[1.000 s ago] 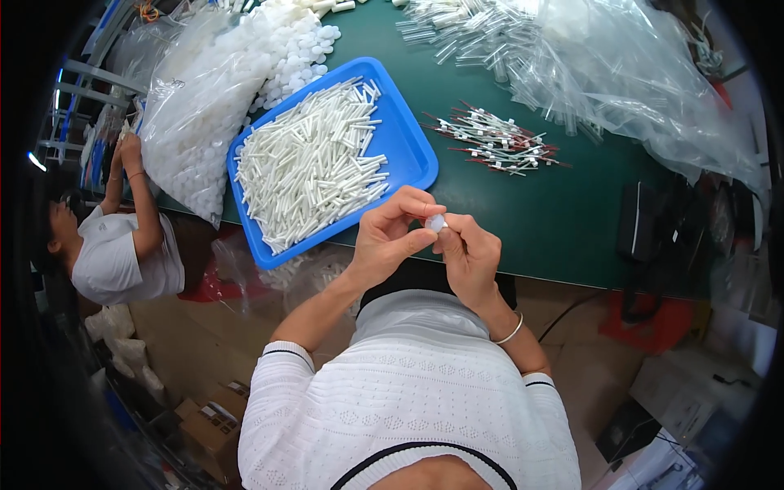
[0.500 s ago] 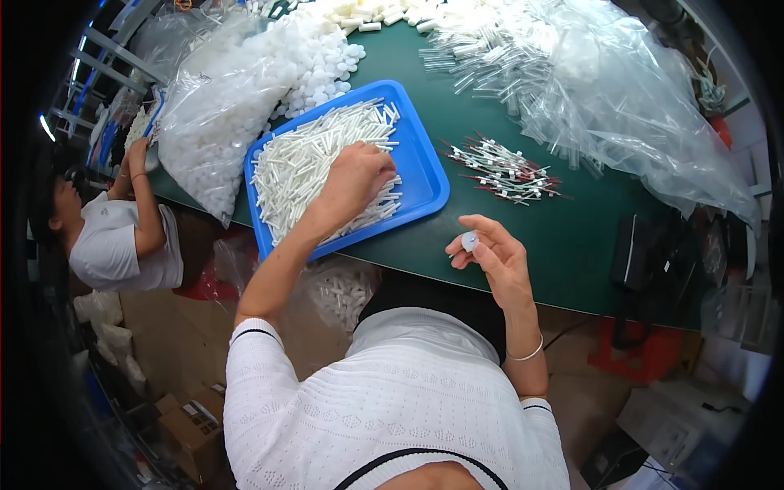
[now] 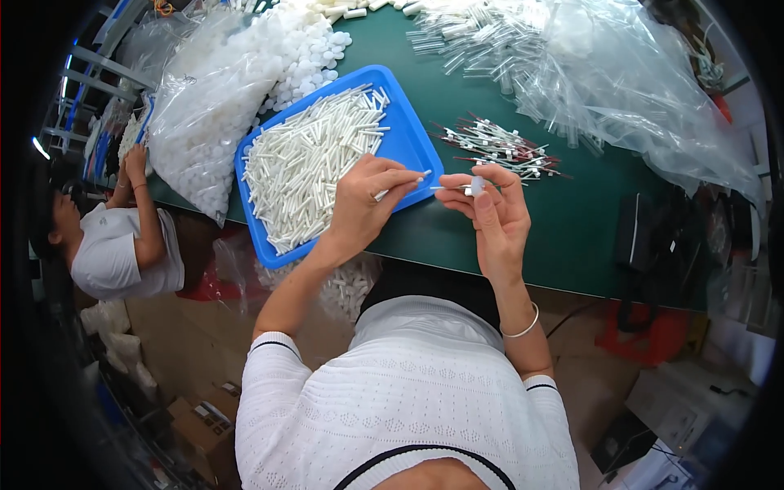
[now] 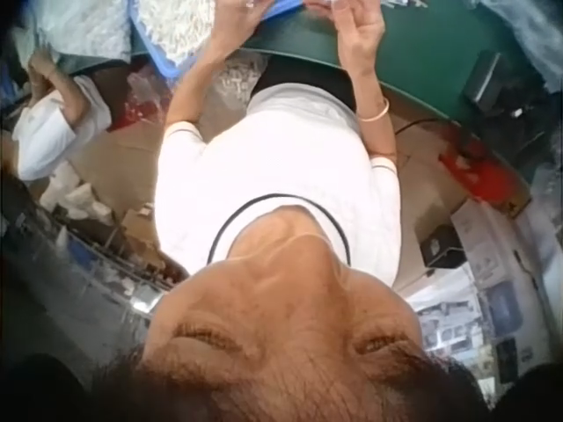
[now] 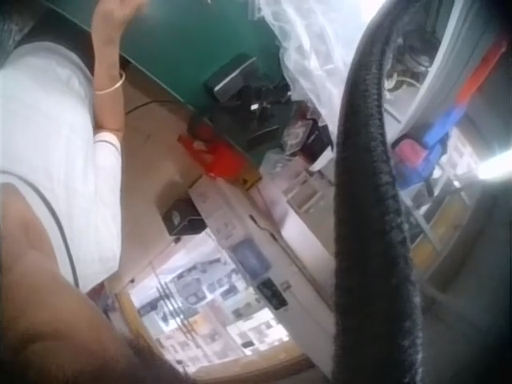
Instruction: Assembling small plastic components by inserting pins into housings at a factory workstation.
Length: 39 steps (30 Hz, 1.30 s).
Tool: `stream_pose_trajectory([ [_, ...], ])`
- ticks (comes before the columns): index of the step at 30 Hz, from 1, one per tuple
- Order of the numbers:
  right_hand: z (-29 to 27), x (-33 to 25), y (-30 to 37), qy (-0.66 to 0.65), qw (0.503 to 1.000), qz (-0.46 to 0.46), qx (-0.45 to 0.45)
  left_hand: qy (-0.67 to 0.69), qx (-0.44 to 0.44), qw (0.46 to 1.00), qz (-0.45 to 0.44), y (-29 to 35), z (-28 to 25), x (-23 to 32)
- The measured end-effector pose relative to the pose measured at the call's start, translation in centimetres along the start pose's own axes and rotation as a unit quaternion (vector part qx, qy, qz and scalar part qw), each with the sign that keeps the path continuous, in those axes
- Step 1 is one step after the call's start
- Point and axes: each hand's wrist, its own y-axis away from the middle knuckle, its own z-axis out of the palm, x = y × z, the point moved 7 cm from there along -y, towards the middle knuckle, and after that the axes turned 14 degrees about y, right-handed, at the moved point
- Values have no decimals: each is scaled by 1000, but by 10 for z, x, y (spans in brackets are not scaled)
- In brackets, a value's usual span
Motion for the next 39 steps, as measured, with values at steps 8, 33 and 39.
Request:
stream_pose_trajectory([
  [8,0,10,4,8,1000,4,0,195,8,972,-130,19,9,-9],
  [33,-18,33,-2,46,983,170,-44,208,-309,916,-148,-29,32,3],
  [39,-84,31,-12,-47,979,136,146,-171,10,984,-41,-218,-57,-178],
])
